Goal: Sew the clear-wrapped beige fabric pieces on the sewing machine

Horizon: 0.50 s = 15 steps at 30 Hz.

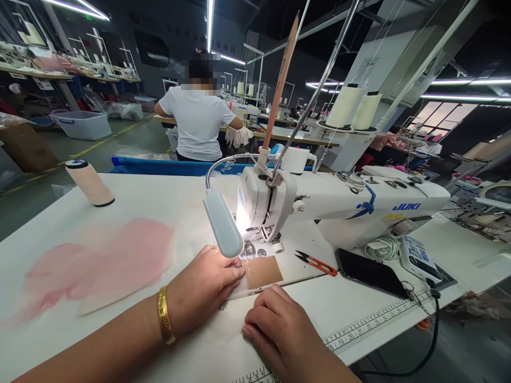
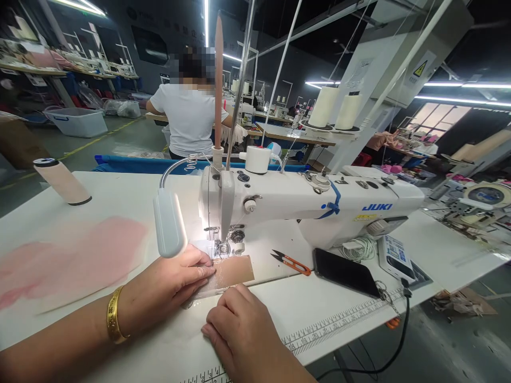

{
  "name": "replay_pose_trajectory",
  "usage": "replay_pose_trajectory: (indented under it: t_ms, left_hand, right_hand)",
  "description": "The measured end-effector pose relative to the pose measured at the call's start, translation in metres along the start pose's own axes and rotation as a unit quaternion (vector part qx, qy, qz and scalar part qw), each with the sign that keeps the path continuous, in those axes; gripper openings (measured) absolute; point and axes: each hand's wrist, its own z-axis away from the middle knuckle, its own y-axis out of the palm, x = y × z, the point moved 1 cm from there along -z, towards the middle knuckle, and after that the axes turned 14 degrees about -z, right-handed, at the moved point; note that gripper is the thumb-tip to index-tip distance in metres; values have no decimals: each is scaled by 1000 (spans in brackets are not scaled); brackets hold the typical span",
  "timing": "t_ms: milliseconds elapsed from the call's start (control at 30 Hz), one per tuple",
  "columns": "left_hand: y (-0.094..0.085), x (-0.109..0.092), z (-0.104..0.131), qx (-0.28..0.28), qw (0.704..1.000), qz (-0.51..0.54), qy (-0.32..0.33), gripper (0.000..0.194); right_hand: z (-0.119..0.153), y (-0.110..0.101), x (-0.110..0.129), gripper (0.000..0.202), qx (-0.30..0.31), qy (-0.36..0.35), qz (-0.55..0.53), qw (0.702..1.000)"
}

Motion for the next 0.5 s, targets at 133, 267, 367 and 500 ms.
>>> replay_pose_trajectory:
  t_ms: [133, 267, 367, 500]
  left_hand:
    - [2, 0, -1, -1, 1000, -2, 11, 39]
    - [2, -2, -4, -6, 1000, -10, 13, 40]
    - [0, -4, -5, -4, 1000, -25, 14, 40]
    - [-2, -6, -5, 10, 999, -41, 8, 38]
  right_hand:
    - [0, 0, 0, 11, -2, 2, -5, 1000]
    - [-1, -1, 0, 12, -6, 2, -4, 1000]
    - [-1, -1, 0, 12, -7, 3, -3, 1000]
    - [0, -1, 0, 13, -1, -1, -4, 1000]
